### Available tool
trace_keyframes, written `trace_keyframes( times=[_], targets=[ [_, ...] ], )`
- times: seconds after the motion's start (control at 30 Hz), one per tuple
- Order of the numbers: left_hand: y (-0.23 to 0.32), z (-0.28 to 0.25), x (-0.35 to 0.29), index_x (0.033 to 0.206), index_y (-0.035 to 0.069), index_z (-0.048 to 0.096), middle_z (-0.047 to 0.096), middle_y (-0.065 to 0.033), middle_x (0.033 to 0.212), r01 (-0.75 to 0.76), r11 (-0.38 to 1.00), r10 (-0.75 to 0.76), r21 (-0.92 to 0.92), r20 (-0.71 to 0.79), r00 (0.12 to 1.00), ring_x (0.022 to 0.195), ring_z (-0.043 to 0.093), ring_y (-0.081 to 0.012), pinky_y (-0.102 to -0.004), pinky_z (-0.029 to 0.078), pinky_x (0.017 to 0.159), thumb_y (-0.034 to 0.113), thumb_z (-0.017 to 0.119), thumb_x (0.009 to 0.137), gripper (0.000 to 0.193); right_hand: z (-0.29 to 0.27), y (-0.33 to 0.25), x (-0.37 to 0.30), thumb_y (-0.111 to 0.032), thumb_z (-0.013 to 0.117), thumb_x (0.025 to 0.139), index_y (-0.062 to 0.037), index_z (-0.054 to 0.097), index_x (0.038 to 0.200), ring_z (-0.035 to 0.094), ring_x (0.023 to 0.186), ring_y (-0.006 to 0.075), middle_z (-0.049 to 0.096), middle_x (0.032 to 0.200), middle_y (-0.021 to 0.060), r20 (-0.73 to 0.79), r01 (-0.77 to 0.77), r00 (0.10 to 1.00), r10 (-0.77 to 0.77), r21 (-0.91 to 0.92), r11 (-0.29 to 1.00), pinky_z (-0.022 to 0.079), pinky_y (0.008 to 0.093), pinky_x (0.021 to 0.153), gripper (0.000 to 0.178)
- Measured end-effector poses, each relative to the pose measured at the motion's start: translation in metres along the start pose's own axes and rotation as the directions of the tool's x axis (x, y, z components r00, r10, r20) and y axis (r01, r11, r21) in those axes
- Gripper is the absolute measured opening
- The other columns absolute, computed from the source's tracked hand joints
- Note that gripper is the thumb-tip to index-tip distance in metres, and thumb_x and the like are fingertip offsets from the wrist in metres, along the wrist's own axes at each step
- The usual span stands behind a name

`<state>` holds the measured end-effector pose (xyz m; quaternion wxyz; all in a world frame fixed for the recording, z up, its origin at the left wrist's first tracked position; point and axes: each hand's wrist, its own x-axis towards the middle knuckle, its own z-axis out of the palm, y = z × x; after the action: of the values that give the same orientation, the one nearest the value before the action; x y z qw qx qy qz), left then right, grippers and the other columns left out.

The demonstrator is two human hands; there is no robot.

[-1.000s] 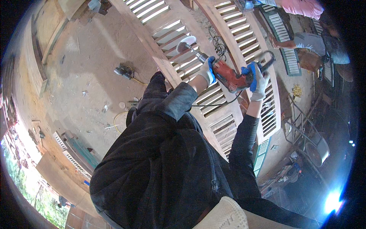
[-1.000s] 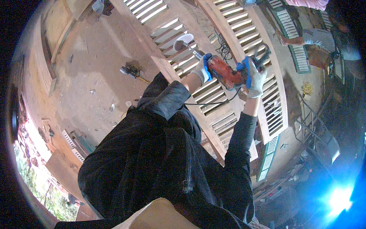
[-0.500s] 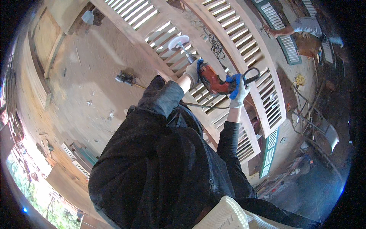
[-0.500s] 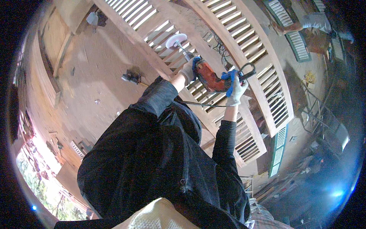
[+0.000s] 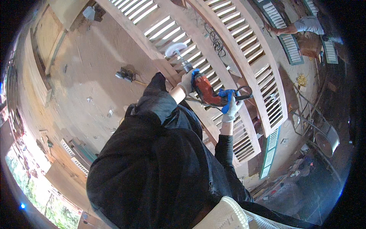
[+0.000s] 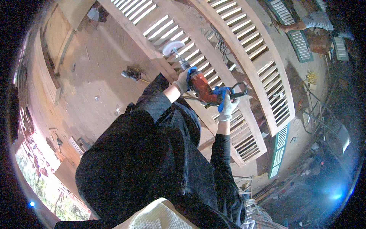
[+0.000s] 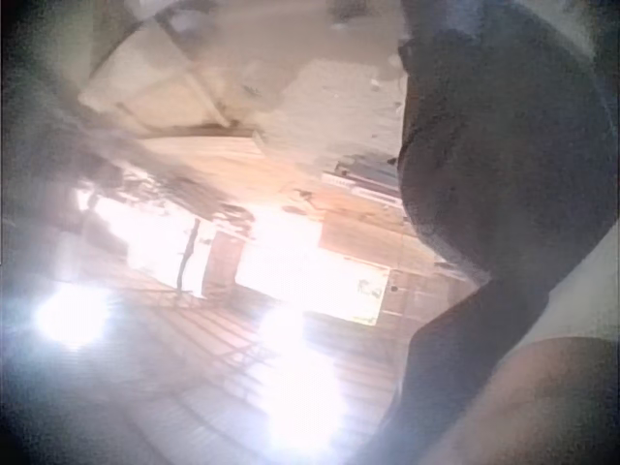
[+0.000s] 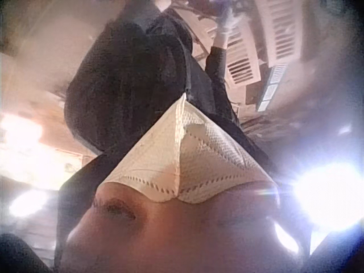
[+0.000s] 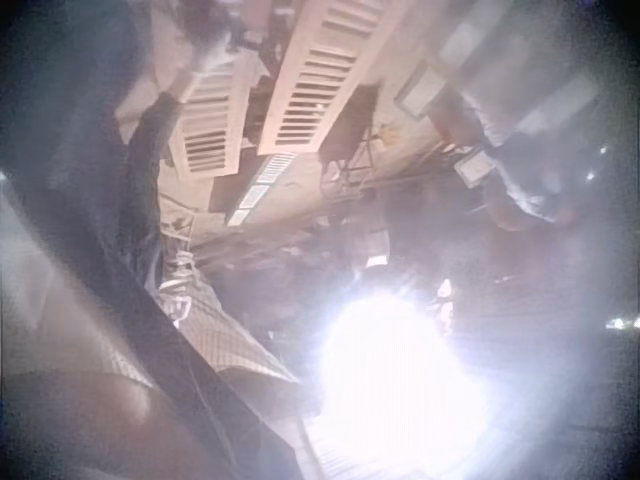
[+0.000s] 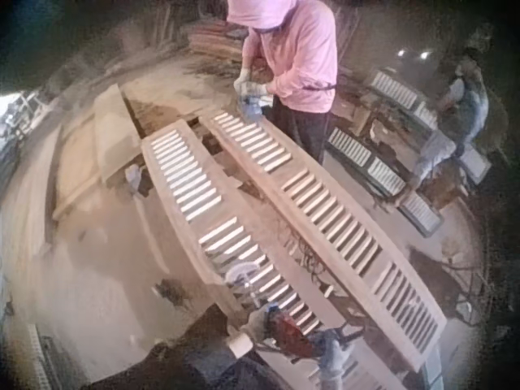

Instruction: The person uses a handheld electric sander to smooth the surface of a wooden slatted panel. They move the sander along the slats and edges, then reposition the panel to continue sanding different sections.

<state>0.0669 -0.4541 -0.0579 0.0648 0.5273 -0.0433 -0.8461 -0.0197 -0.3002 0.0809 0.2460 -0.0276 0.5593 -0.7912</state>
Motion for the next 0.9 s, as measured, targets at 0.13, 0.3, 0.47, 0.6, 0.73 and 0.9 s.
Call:
trace_keyframes(
  times=[0.13, 0.3, 0.47, 0.6, 0.73, 0.9],
  targets=[
    [0.002, -0.007, -0.014, 0.081, 0.013, 0.059, 0.059, -0.003, 0.073, -0.085, 0.994, 0.084, 0.07, 0.019, 0.996, 0.066, 0.058, -0.0149, -0.0298, 0.048, 0.062, 0.026, 0.058, 0.081, 0.013, -0.006, 0.008, -0.004, -0.004, 0.057, 0.081, 0.0037, 0.056, 0.085, 0.061, 0.06, 0.023, 0.061, 0.072, 0.0125, -0.05, -0.041, 0.998, 0.036, -0.108, 0.993, 0.053, 0.0374, 0.062, 0.009],
    [0.007, -0.009, -0.022, 0.086, 0.011, 0.061, 0.06, -0.0032, 0.075, -0.113, 0.99, 0.108, 0.079, 0.061, 0.992, 0.067, 0.058, -0.0155, -0.0291, 0.048, 0.063, 0.025, 0.06, 0.08, 0.015, 0.012, 0.007, -0.024, -0.003, 0.058, 0.079, 0.0013, 0.058, 0.084, 0.059, 0.063, 0.0149, 0.061, 0.075, 0.007, -0.109, 0.023, 0.993, -0.054, -0.265, 0.964, 0.049, 0.0274, 0.06, 0.006],
    [0.015, -0.017, -0.03, 0.083, 0.01, 0.06, 0.061, -0.0047, 0.074, -0.079, 0.975, 0.093, 0.21, -0.058, 0.994, 0.067, 0.06, -0.0167, -0.0305, 0.05, 0.064, 0.023, 0.056, 0.083, 0.013, 0.013, 0.015, -0.036, -0.002, 0.061, 0.078, -0.0014, 0.057, 0.085, 0.058, 0.066, 0.0121, 0.06, 0.079, 0.0036, -0.139, -0.046, 0.99, 0.02, -0.182, 0.982, 0.047, 0.0254, 0.06, 0.009],
    [0.023, -0.011, -0.045, 0.078, 0.009, 0.06, 0.061, -0.0044, 0.073, -0.224, 0.957, 0.201, 0.186, 0.133, 0.971, 0.066, 0.059, -0.0173, -0.0314, 0.049, 0.062, 0.025, 0.056, 0.082, 0.017, 0.039, 0.014, -0.062, -0.003, 0.056, 0.081, -0.0021, 0.056, 0.087, 0.058, 0.067, 0.0142, 0.06, 0.079, 0.0047, -0.137, 0.033, 0.989, -0.062, -0.205, 0.978, 0.048, 0.0274, 0.064, 0.005],
    [0.021, -0.051, -0.026, 0.083, 0.008, 0.06, 0.063, -0.0063, 0.076, -0.048, 0.989, 0.018, 0.137, 0.212, 0.977, 0.069, 0.061, -0.0214, -0.0345, 0.05, 0.069, 0.032, 0.056, 0.082, 0.024, 0.032, 0.013, -0.06, -0.004, 0.062, 0.078, -0.0043, 0.058, 0.088, 0.048, 0.069, 0.0051, 0.054, 0.08, -0.0028, -0.092, -0.067, 0.994, 0.053, -0.148, 0.987, 0.041, 0.0204, 0.064, 0.011],
    [-0.002, -0.008, 0.008, 0.084, 0.01, 0.061, 0.064, -0.0059, 0.081, -0.046, 0.998, 0.055, -0.04, 0.271, 0.961, 0.073, 0.061, -0.0225, -0.0356, 0.05, 0.072, 0.038, 0.05, 0.084, 0.029, 0.023, -0.022, 0.015, -0.001, 0.057, 0.081, 0.0027, 0.056, 0.08, 0.058, 0.059, 0.0158, 0.059, 0.069, 0.0074, 0.021, -0.045, 0.999, 0.05, -0.172, 0.984, 0.051, 0.0298, 0.056, 0.004]
  ],
)
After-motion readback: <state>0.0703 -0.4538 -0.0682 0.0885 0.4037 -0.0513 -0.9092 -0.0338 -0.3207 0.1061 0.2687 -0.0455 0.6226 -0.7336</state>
